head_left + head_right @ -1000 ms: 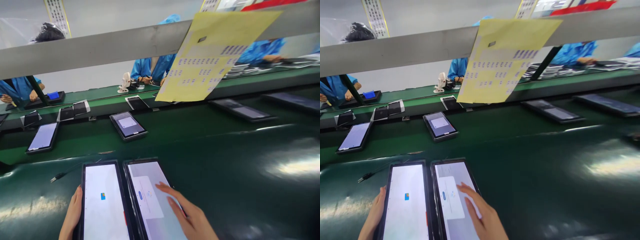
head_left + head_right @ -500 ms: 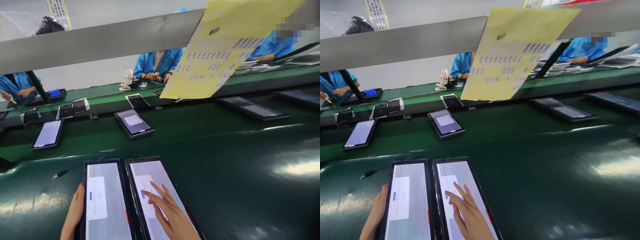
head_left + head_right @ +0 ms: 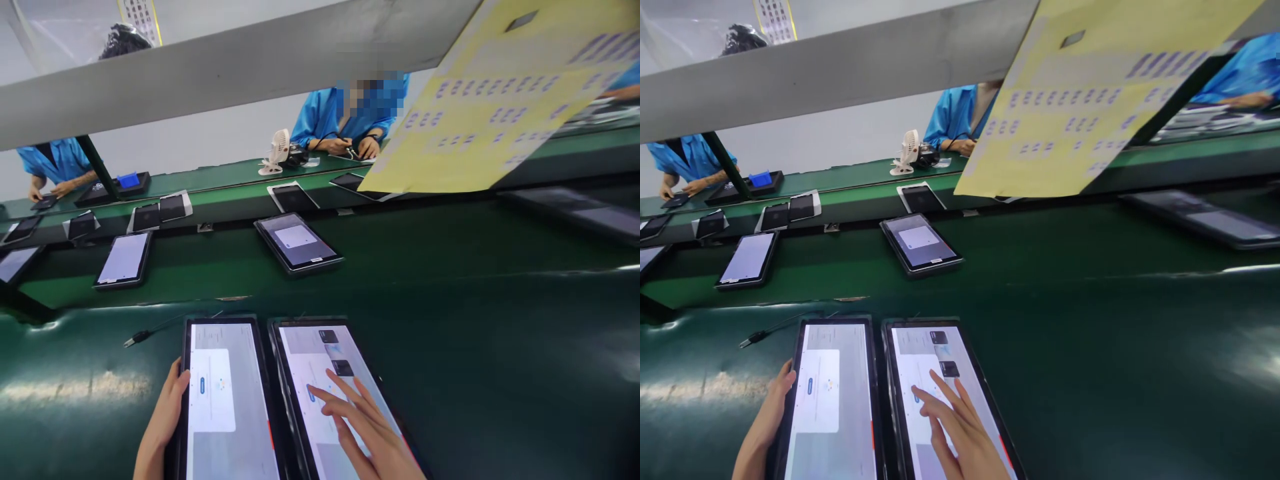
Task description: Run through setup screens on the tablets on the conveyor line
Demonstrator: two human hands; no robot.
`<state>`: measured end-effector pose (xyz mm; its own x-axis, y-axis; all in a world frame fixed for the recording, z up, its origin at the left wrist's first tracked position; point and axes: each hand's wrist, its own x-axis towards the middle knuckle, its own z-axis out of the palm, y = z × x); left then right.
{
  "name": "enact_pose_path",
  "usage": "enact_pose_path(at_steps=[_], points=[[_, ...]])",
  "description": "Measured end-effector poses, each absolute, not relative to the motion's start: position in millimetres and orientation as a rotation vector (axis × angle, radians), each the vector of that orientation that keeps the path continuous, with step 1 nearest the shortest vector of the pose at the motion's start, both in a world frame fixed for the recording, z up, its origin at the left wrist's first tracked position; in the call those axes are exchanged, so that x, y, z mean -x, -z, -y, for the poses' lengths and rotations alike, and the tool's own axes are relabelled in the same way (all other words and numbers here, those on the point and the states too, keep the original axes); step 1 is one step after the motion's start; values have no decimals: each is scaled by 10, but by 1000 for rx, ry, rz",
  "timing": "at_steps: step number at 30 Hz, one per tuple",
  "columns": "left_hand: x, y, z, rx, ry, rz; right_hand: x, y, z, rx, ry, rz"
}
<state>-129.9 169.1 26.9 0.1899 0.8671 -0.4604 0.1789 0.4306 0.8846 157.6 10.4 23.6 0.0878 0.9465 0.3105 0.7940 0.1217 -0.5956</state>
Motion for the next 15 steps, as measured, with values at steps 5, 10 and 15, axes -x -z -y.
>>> enact_pose_path(at_steps=[5, 10, 15], points=[[1260, -315, -1700, -1069, -585, -1335, -1610, -266, -81, 1700, -254, 1731], [1239, -343, -1694, -1040, -596, -1336, -1597, -221, -72, 1676, -263, 1758], [1243, -336, -1684, -1031, -594, -1331, -1582, -170, -99, 1660, -270, 1762]])
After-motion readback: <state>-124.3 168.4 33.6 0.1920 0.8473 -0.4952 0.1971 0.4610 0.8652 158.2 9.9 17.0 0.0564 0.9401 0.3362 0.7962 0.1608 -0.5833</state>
